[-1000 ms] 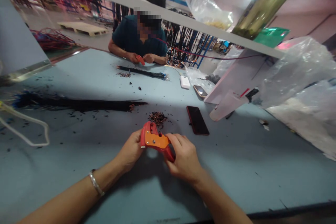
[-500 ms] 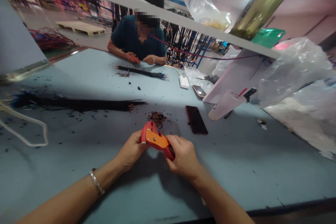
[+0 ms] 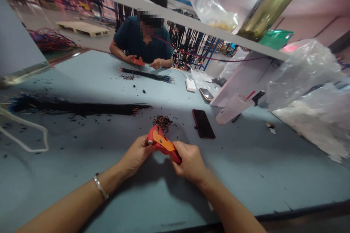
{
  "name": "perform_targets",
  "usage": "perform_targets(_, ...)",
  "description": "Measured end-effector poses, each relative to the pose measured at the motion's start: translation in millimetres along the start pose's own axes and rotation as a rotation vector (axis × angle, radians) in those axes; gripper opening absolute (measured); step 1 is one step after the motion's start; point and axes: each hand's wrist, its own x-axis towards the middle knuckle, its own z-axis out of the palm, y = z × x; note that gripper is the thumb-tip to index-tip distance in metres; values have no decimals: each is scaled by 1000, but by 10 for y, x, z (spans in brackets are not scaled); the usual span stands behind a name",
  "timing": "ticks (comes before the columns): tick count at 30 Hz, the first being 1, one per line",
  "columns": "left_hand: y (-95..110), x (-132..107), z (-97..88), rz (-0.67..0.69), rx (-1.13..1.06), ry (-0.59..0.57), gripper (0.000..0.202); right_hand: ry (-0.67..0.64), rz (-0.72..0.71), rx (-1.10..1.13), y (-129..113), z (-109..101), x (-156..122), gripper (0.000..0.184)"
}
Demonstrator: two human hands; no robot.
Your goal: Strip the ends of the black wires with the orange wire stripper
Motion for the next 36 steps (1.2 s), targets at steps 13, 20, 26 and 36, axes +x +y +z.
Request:
perform_targets(13,39,34,-27,-36,137,175,26,-49,306,468,-26,-91,60,10)
perform_targets(20,79,94,-154,136,323,275,18,-203,585,1553,43,-142,59,31)
perform_targets(26,96,96,-159,164,127,224,15,-289,595,1884,89,-107,57,34)
perform_targets(36,250,156,-285,118,267,498,17,-367,530,1375,48,-228,29,33)
